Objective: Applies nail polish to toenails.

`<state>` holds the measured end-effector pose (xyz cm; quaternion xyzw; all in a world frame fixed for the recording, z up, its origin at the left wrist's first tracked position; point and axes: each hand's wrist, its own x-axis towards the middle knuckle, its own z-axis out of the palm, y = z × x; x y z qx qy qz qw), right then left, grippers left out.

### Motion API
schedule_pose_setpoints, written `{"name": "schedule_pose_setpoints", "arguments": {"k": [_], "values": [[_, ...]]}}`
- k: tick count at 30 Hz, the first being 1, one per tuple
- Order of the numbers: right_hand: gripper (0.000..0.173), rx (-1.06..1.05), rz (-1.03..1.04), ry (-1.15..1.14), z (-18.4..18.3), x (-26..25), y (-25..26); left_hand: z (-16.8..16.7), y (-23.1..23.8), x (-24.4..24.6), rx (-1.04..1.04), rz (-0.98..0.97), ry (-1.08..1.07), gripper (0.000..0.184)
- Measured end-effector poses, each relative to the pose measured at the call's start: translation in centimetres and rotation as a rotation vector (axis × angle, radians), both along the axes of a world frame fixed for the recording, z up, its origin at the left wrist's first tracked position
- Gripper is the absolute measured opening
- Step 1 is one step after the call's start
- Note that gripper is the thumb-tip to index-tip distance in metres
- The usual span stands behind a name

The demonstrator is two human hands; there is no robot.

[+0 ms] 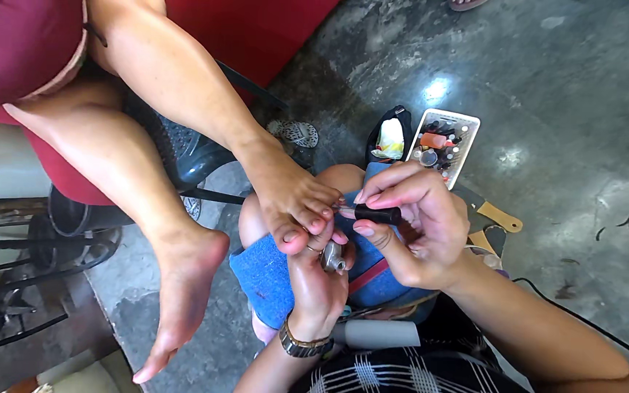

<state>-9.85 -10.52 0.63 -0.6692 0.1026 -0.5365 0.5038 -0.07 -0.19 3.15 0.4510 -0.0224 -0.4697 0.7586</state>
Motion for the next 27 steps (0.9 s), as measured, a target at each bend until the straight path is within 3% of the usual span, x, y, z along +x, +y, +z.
{"name": "schedule_pose_setpoints", "arguments": {"k": [27], "values": [[0.020,0.095,0.010,-0.049,-0.06,0.19,0.05,-0.17,0.15,0.20,-0.027,-0.011,0.032,0.026]]}}
